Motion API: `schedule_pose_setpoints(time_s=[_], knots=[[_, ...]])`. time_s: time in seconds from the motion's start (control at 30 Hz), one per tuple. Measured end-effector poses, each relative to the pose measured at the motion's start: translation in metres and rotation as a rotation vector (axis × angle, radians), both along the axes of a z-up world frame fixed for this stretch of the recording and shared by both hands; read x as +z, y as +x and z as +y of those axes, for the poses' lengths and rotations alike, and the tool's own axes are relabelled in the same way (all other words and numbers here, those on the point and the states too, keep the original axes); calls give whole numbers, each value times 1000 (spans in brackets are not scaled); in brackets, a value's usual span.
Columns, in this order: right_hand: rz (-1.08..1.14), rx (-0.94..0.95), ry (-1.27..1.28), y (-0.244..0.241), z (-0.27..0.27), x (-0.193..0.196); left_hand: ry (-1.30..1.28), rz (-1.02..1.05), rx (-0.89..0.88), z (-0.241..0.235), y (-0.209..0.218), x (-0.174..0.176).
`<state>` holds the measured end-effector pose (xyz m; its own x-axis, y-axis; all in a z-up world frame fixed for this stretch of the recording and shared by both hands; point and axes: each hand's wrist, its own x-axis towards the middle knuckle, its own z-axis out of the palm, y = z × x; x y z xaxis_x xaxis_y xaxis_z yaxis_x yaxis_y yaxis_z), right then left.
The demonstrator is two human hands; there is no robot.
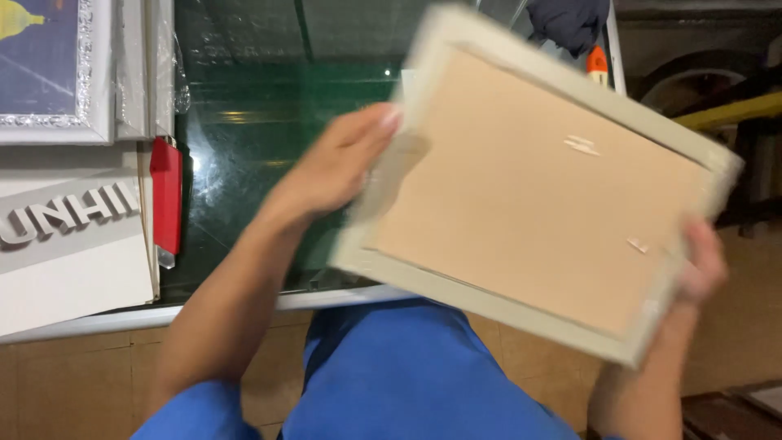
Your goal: The recorder is cleaning a picture frame glass and preparing the frame for assembly.
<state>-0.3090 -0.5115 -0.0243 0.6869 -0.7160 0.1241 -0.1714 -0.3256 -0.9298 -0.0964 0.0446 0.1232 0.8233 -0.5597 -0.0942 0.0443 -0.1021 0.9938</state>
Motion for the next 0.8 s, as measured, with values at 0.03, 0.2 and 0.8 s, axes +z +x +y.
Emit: schedule_pose_setpoints(time_s=[0.03,0.2,0.8], knots=[[-5,136,361,46,61,35,193,-96,140,15,-5,4],[214,397,76,171,188,76,546,-94,522,85,-1,-53],[333,410,-761,189,197,66,795,-242,664,75,-6,-71]])
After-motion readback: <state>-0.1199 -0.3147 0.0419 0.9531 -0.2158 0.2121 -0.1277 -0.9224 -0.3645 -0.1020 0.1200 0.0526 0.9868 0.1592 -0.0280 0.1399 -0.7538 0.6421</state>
